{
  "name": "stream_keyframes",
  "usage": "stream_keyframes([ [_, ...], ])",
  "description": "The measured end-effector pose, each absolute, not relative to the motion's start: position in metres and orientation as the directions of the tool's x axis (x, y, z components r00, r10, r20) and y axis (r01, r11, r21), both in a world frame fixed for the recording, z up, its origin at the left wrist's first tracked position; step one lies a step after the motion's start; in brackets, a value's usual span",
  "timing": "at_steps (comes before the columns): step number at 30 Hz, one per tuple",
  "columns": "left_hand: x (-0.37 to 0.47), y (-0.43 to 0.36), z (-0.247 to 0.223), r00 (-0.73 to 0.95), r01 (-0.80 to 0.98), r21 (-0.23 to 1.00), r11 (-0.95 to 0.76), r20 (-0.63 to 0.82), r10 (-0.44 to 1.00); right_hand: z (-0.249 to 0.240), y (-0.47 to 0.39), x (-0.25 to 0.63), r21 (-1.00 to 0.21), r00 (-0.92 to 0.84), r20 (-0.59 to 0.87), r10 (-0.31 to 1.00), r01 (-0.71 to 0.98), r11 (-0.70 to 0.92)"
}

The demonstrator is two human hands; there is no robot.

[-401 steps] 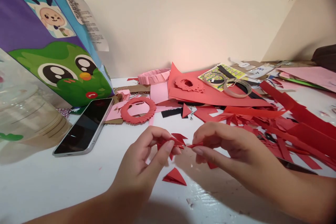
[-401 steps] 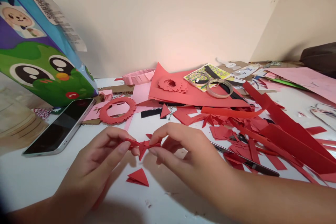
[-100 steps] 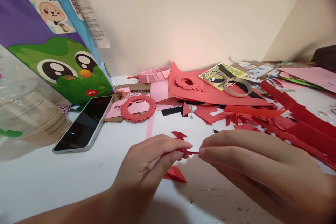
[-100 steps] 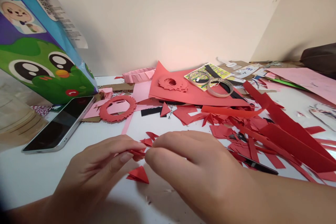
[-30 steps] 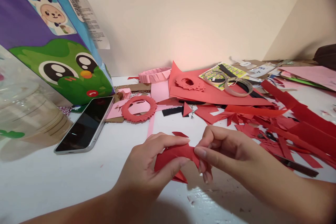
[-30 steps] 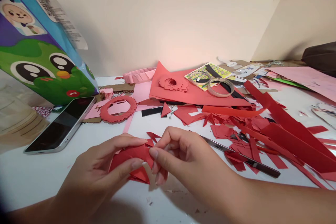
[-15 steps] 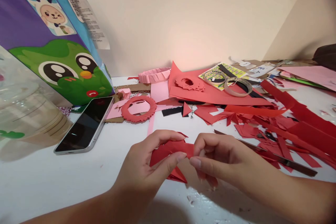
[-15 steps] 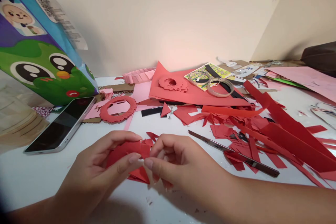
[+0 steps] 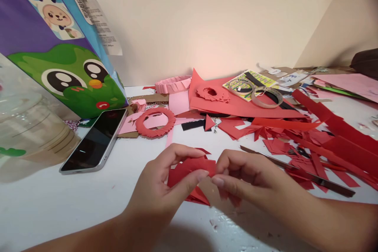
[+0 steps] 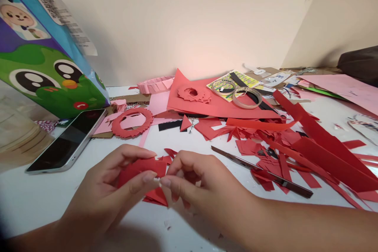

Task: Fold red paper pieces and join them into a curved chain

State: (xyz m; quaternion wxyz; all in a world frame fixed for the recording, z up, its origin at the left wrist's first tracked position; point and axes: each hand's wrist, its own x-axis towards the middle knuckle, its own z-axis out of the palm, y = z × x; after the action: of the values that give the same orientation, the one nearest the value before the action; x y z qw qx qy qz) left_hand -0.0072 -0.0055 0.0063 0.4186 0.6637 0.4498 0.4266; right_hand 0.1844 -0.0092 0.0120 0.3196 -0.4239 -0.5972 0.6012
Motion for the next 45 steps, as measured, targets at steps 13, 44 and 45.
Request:
stream_keyframes([
  [13,-0.008,-0.005,0.006,0.219,0.171,0.966,-0.192,0.152,0.964,-0.014,-0.017,0.18,-0.654,-0.64,0.27,0.719,0.426,0.625],
  [44,-0.005,-0.009,-0.001,0.289,0.105,0.904,-0.413,0.37,0.883,0.033,-0.015,0.2,-0.683,-0.319,0.546,0.775,0.366,0.632],
  [45,-0.005,-0.009,-0.001,0.289,0.096,0.902,-0.42,0.379,0.879,0.033,-0.016,0.199,-0.678,-0.329,0.547,0.77,0.365,0.638],
])
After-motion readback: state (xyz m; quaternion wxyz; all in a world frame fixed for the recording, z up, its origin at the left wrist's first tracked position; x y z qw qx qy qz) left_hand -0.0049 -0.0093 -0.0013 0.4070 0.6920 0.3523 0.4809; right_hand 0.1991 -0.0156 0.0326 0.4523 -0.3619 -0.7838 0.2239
